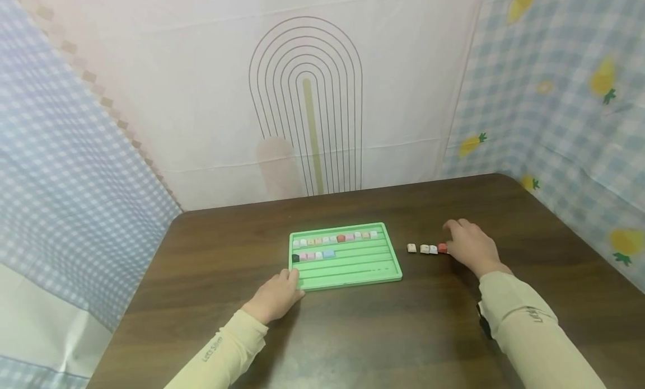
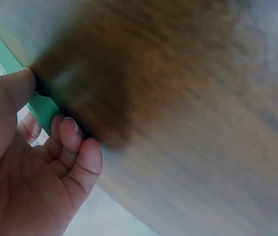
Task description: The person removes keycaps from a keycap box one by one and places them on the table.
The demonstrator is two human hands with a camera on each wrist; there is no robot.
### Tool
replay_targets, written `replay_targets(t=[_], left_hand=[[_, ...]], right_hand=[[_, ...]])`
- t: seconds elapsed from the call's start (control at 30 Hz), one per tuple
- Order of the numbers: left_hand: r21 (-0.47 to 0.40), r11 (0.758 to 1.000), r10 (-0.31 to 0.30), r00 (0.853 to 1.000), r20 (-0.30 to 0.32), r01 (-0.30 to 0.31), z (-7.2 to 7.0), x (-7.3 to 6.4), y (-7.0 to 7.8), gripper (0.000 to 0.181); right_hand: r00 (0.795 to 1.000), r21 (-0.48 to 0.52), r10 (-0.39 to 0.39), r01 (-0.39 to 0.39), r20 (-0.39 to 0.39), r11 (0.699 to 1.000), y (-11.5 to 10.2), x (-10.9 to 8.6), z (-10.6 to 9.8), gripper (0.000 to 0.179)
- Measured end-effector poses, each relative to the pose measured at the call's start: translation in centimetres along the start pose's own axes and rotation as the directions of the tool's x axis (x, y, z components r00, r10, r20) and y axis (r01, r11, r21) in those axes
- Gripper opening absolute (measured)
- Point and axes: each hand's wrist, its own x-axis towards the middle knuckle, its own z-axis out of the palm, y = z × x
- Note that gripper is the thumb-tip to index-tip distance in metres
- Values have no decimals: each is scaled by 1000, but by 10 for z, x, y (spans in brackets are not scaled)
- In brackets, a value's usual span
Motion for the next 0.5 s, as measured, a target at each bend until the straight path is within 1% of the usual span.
replay_targets(t=[0.13, 0.23, 0.33, 0.5], left_hand=[[-10, 1000, -13, 1000, 12, 13, 0, 1, 1, 31], [-19, 1000, -17, 1000, 21, 17, 0, 2, 1, 30], [-28, 999, -17, 1000, 26, 18, 1, 1, 2, 30], [-50, 999, -20, 999, 27, 21, 0, 0, 1, 30]], right_hand=[[994, -6, -71, 71, -78, 997, -27, 8, 1, 34], [985, -11, -133, 133, -107, 991, -52, 14, 8, 30], [975, -16, -194, 194, -107, 981, -77, 20, 19, 27], [960, -7, -273, 273, -63, 962, -122, 29, 35, 24]])
